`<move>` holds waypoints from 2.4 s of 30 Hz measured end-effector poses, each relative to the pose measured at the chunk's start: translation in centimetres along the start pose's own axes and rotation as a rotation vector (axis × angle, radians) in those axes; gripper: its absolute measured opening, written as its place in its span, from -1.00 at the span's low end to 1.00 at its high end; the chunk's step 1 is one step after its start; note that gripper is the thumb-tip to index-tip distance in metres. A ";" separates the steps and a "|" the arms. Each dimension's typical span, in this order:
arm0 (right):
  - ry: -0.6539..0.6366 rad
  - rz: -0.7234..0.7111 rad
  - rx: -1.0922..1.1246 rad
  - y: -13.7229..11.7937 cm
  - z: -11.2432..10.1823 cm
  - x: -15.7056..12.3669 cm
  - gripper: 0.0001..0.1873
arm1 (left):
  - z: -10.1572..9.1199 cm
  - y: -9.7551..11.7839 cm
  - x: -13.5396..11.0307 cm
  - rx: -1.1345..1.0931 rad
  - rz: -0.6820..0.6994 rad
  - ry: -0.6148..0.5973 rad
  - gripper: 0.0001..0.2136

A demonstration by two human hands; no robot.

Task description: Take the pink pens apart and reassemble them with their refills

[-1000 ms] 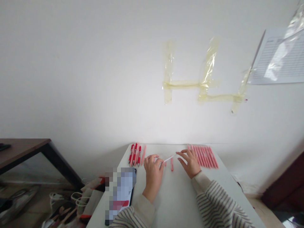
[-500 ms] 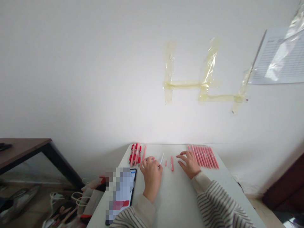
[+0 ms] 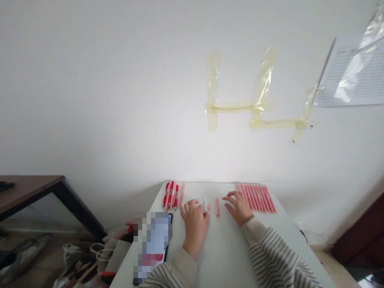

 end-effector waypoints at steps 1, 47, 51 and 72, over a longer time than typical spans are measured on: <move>0.003 -0.005 0.001 0.0 0.0 0.0 -0.74 | 0.1 0.1 0.0 -0.005 -0.005 -0.012 -0.90; -0.005 0.006 0.018 0.1 0.0 0.1 -0.75 | -1.8 -2.3 0.2 0.296 -0.118 0.088 -0.75; -0.012 0.011 0.016 0.1 0.0 0.1 -0.75 | -1.7 -2.3 0.2 0.309 -0.110 0.081 -0.73; -0.034 0.019 0.050 0.1 0.0 0.2 -0.73 | -2.2 -2.0 0.1 0.298 -0.109 0.093 -0.76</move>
Point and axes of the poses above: each hand's wrist, its own x-axis towards the middle knuckle, its own z-axis out of the palm, y = z × x, the point moved 9 cm from there along x, towards the middle knuckle, and after that the axes turned 5 degrees about z, right-handed, at the moved point
